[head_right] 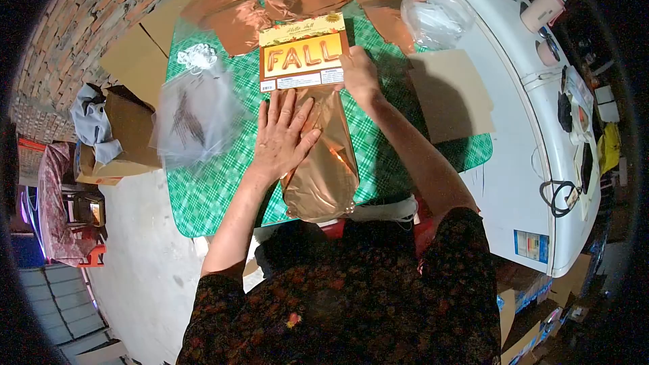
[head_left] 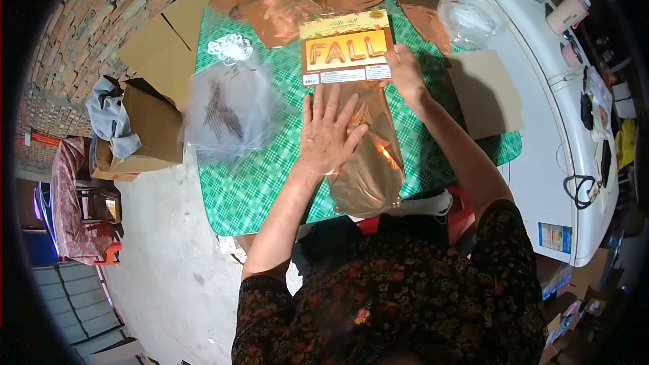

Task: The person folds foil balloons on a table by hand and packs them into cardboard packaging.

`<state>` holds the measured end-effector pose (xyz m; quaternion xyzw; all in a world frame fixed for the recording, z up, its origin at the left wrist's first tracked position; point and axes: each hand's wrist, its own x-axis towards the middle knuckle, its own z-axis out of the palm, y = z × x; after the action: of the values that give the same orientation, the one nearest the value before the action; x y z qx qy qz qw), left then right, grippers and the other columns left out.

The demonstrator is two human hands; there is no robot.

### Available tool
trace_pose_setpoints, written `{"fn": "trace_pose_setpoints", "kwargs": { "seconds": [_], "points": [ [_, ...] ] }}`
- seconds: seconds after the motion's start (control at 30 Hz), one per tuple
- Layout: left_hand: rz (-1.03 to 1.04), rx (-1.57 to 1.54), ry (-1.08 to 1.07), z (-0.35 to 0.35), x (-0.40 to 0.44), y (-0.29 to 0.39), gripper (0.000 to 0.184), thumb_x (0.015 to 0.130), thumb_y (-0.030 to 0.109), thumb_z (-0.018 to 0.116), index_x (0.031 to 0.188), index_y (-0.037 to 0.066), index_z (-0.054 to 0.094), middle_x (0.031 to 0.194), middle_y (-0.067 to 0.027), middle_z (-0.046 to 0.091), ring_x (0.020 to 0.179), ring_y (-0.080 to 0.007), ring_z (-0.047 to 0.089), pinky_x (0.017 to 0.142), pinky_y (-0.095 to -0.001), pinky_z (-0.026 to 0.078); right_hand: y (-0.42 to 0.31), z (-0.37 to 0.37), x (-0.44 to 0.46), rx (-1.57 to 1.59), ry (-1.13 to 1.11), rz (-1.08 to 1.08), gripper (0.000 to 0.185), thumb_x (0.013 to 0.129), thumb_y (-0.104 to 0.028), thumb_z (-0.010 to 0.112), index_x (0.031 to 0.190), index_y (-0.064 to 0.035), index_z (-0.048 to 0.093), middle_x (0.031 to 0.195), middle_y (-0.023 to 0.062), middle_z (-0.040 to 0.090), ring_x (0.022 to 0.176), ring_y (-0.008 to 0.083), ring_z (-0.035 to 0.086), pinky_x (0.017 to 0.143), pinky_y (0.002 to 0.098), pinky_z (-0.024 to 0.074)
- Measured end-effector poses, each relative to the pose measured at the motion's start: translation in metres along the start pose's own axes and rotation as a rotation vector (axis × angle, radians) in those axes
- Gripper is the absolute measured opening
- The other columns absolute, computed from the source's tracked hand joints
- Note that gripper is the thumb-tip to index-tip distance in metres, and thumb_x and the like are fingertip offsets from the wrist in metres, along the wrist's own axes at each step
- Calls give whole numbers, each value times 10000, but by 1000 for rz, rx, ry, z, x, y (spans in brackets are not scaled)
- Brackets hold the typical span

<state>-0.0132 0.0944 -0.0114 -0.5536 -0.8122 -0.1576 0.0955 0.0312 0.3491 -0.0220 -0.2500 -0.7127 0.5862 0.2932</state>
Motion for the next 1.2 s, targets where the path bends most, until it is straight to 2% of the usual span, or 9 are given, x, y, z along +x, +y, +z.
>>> {"fn": "trace_pose_setpoints", "kwargs": {
  "seconds": [0.13, 0.23, 0.33, 0.43, 0.63, 0.8, 0.9, 1.03, 1.2],
  "points": [
    [9, 8, 8, 0, 0, 0, 699, 1052, 593, 458, 1619, 187, 415, 1711, -184, 265, 1597, -429, 147, 1276, -619, 95, -20, -1, -5, -221, -65, 77, 336, 1021, -271, 603, 1152, 38, 568, 990, 194, 725, 837, 264, 747, 606, 391, 589],
    [6, 18, 2, -1, 0, 1, 703, 1052, 594, 457, 1625, 190, 403, 1712, -184, 261, 1598, -423, 150, 1276, -622, 93, -9, -2, 6, -426, -49, -23, 360, 1007, -300, 614, 1177, 16, 585, 1035, 235, 725, 925, 357, 748, 777, 467, 583],
    [7, 22, 10, 1, 0, 1, 707, 1052, 593, 454, 1631, 192, 390, 1712, -188, 260, 1597, -420, 154, 1274, -626, 93, -6, -6, 0, -636, -1, -217, 280, 993, -232, 688, 1072, -12, 535, 875, 155, 677, 759, 297, 685, 673, 423, 535],
    [5, 25, 0, -1, 1, 1, 710, 1053, 594, 451, 1636, 194, 381, 1710, -192, 260, 1595, -421, 161, 1271, -630, 98, -17, -14, -10, -854, -85, -167, 349, 987, -326, 693, 1065, -21, 544, 907, 229, 689, 845, 430, 689, 777, 491, 541],
    [12, 20, 11, -1, 1, 2, 705, 1047, 586, 468, 1624, 189, 400, 1690, -196, 292, 1578, -416, 208, 1264, -635, 111, -43, -15, -39, -1056, -138, -74, 433, 1017, -463, 602, 1108, -45, 535, 955, 258, 723, 954, 465, 704, 812, 554, 558],
    [0, -35, 13, 1, 3, -2, 681, 1034, 558, 515, 1585, 163, 459, 1664, -194, 336, 1561, -415, 239, 1249, -656, 133, -39, -13, -36, -1099, -159, -43, 473, 1015, -464, 605, 1158, -21, 525, 943, 268, 731, 920, 476, 713, 812, 572, 561],
    [-50, -26, -108, -17, 10, 1, 649, 1074, 561, 433, 1609, 194, 429, 1674, -189, 353, 1566, -416, 259, 1279, -595, 118, -40, -11, -35, -1086, -162, -30, 485, 1014, -466, 605, 1164, -13, 522, 938, 273, 732, 913, 479, 714, 804, 576, 560],
    [-22, -98, -9, -24, 31, -12, 541, 1084, 466, 472, 1519, 153, 543, 1605, -161, 471, 1520, -375, 371, 1255, -550, 248, -44, -12, -37, -1076, -172, -36, 477, 1016, -456, 607, 1159, -9, 521, 924, 278, 730, 899, 482, 715, 784, 581, 562],
    [69, -147, 56, -6, 52, -30, 545, 1079, 421, 490, 1550, 147, 503, 1623, -145, 448, 1528, -348, 364, 1259, -544, 253, -42, -11, -39, -1087, -158, -90, 448, 1021, -429, 612, 1135, -9, 507, 896, 272, 727, 875, 481, 714, 755, 583, 564]
  ]
}}
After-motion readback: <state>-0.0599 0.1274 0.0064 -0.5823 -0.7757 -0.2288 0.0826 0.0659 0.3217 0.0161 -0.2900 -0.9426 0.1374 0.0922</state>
